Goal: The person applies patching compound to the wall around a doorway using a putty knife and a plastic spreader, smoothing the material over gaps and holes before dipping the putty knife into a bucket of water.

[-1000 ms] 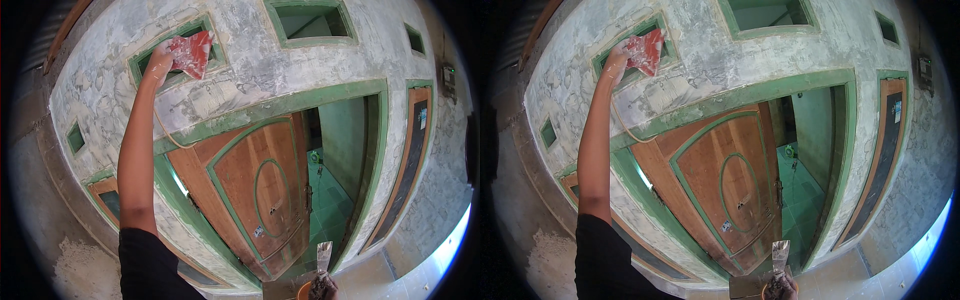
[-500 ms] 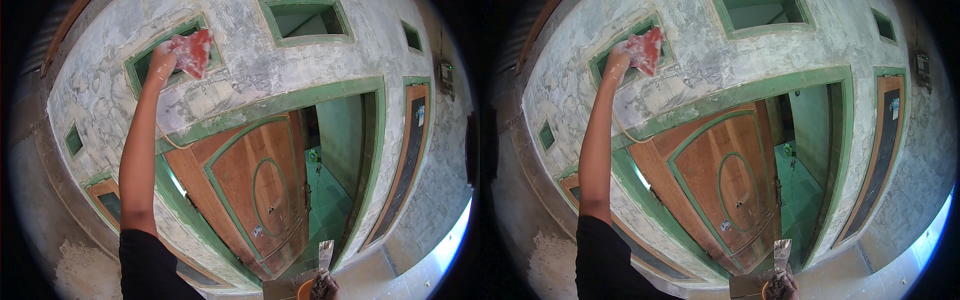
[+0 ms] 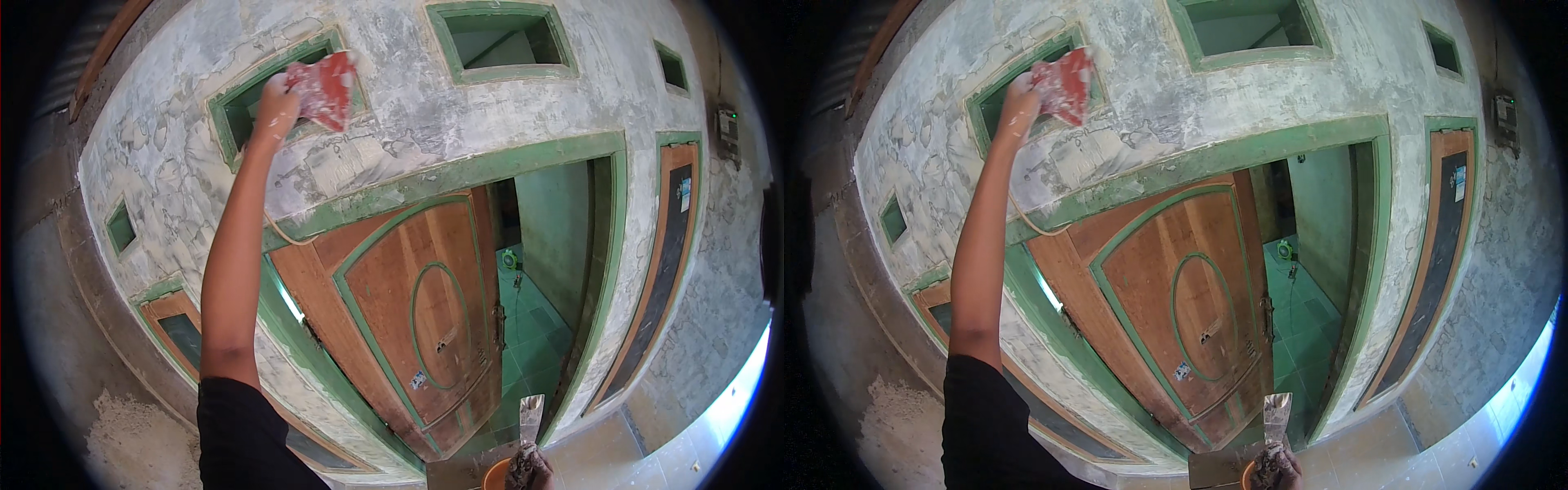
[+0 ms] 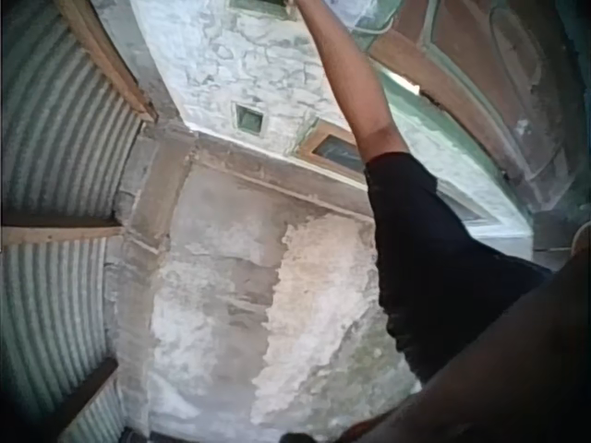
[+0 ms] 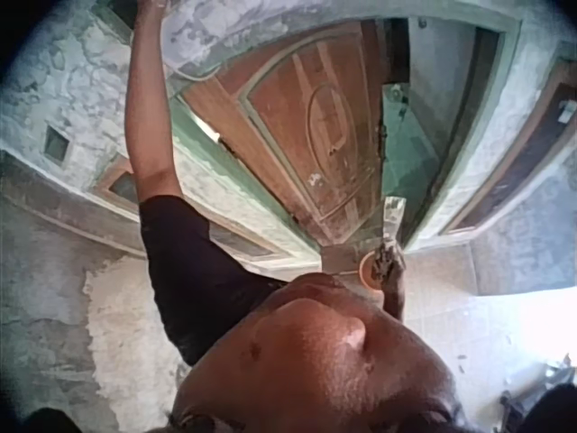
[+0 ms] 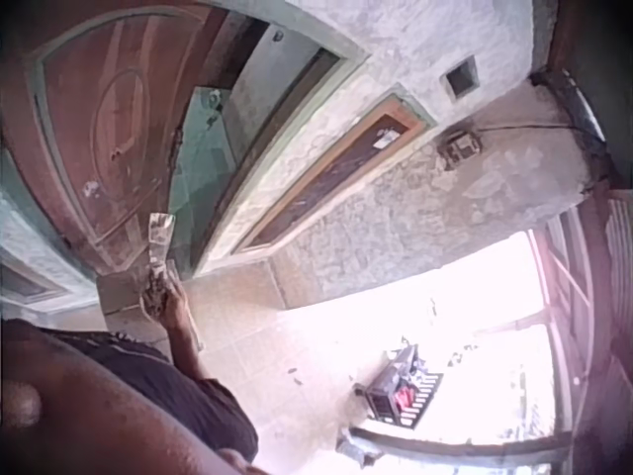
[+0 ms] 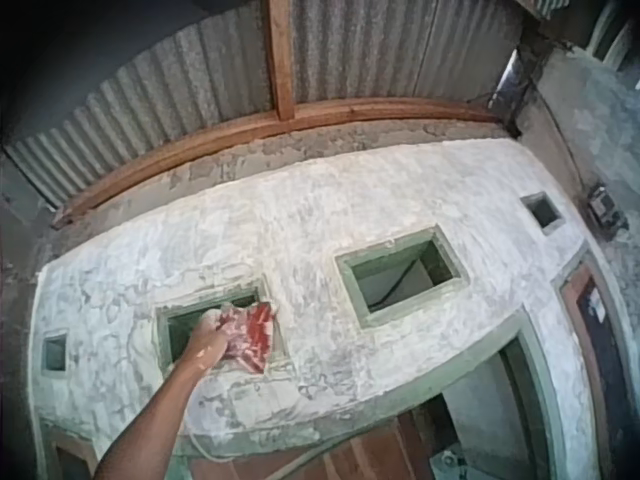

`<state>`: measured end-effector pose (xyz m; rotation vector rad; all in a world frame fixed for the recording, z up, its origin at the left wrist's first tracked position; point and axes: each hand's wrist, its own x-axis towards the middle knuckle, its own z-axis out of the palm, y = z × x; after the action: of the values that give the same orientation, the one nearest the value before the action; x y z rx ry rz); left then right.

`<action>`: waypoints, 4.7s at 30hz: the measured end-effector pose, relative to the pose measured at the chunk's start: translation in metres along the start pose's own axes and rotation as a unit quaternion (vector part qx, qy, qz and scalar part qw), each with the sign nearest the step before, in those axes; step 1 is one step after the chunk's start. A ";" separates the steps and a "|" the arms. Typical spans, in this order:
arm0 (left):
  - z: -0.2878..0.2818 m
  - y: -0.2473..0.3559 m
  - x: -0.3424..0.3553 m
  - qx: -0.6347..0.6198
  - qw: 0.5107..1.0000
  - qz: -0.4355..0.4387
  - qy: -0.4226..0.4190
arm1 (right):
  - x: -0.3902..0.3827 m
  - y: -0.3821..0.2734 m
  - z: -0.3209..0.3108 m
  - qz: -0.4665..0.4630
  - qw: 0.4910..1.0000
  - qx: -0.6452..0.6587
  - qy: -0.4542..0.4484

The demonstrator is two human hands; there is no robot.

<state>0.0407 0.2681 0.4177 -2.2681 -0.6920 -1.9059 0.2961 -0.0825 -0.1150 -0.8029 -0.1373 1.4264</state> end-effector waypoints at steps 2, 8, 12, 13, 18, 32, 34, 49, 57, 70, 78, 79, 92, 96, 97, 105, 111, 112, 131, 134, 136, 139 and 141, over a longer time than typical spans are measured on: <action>0.012 0.001 0.004 0.053 0.997 0.059 -0.023 | 0.003 0.001 -0.001 -0.013 1.000 -0.005 -0.016; -0.005 -0.010 0.014 0.093 0.985 -0.084 0.116 | 0.014 0.016 -0.019 -0.026 0.994 -0.011 -0.109; -0.008 -0.008 0.004 -0.008 0.994 -0.092 0.065 | 0.008 0.014 -0.008 -0.019 1.000 -0.004 0.003; -0.001 -0.008 0.004 0.005 0.997 -0.065 0.035 | 0.004 0.010 -0.004 -0.013 1.000 -0.004 0.006; 0.028 -0.013 0.014 0.134 0.990 0.047 0.011 | 0.002 0.005 -0.001 -0.021 0.999 -0.001 -0.042; 0.015 -0.003 0.008 0.232 0.963 0.034 0.131 | 0.007 0.009 -0.004 -0.013 0.999 0.006 -0.034; -0.001 0.005 0.008 0.407 0.907 0.013 0.111 | 0.008 0.009 -0.003 -0.010 0.999 0.026 -0.044; 0.090 0.092 -0.253 -0.791 0.470 -0.304 -0.246 | -0.008 -0.046 0.097 0.000 0.916 -0.096 -0.389; 0.150 0.100 -0.308 -0.775 0.474 -0.272 -0.317 | -0.015 -0.055 0.115 -0.008 0.907 -0.127 -0.402; 0.115 0.083 -0.379 -0.510 0.685 -0.406 -0.325 | -0.011 -0.090 0.121 -0.151 0.932 -0.054 -0.326; 0.080 0.117 -0.368 -0.389 0.838 -0.381 -0.042 | -0.007 -0.061 0.078 -0.137 0.954 -0.129 -0.232; 0.078 0.120 -0.370 -0.391 0.836 -0.383 -0.042 | -0.006 -0.057 0.078 -0.137 0.955 -0.131 -0.229; 0.057 0.137 -0.406 -0.375 0.775 -0.457 -0.222 | 0.005 -0.074 0.084 -0.267 0.926 -0.189 -0.190; 0.051 0.139 -0.396 -0.488 0.601 -0.587 -0.237 | 0.021 -0.050 0.072 -0.395 0.860 -0.317 -0.062; 0.049 0.138 -0.394 -0.494 0.576 -0.599 -0.255 | 0.023 -0.046 0.070 -0.433 0.808 -0.399 -0.018; 0.037 0.120 -0.379 -0.511 0.608 -0.563 -0.227 | 0.028 -0.049 0.022 -0.574 0.622 -0.533 0.009; 0.022 0.126 -0.320 -0.450 0.736 -0.479 -0.162 | 0.021 -0.030 0.001 -0.340 0.841 -0.415 0.076; 0.014 0.130 -0.304 -0.420 0.787 -0.442 -0.091 | 0.016 -0.027 0.008 -0.332 0.867 -0.366 0.068; 0.040 0.114 -0.074 0.158 0.955 0.248 0.029 | 0.059 0.028 -0.057 -0.382 0.852 -0.358 0.008; 0.049 0.115 -0.038 0.291 0.841 0.455 -0.030 | 0.059 0.028 -0.060 -0.366 0.869 -0.334 0.002; 0.053 0.105 -0.019 0.371 0.755 0.533 -0.085 | 0.057 0.026 -0.060 -0.360 0.873 -0.329 0.006; 0.053 0.097 -0.004 0.427 0.720 0.531 -0.130 | 0.049 0.016 -0.050 -0.377 0.859 -0.347 0.006; 0.054 0.088 0.004 0.449 0.711 0.528 -0.117 | 0.042 0.009 -0.041 -0.344 0.883 -0.319 -0.003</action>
<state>0.1254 0.2096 0.4292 -1.5755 -0.1242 -0.5172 0.3188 -0.0616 -0.1663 -1.1342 -0.8477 0.6866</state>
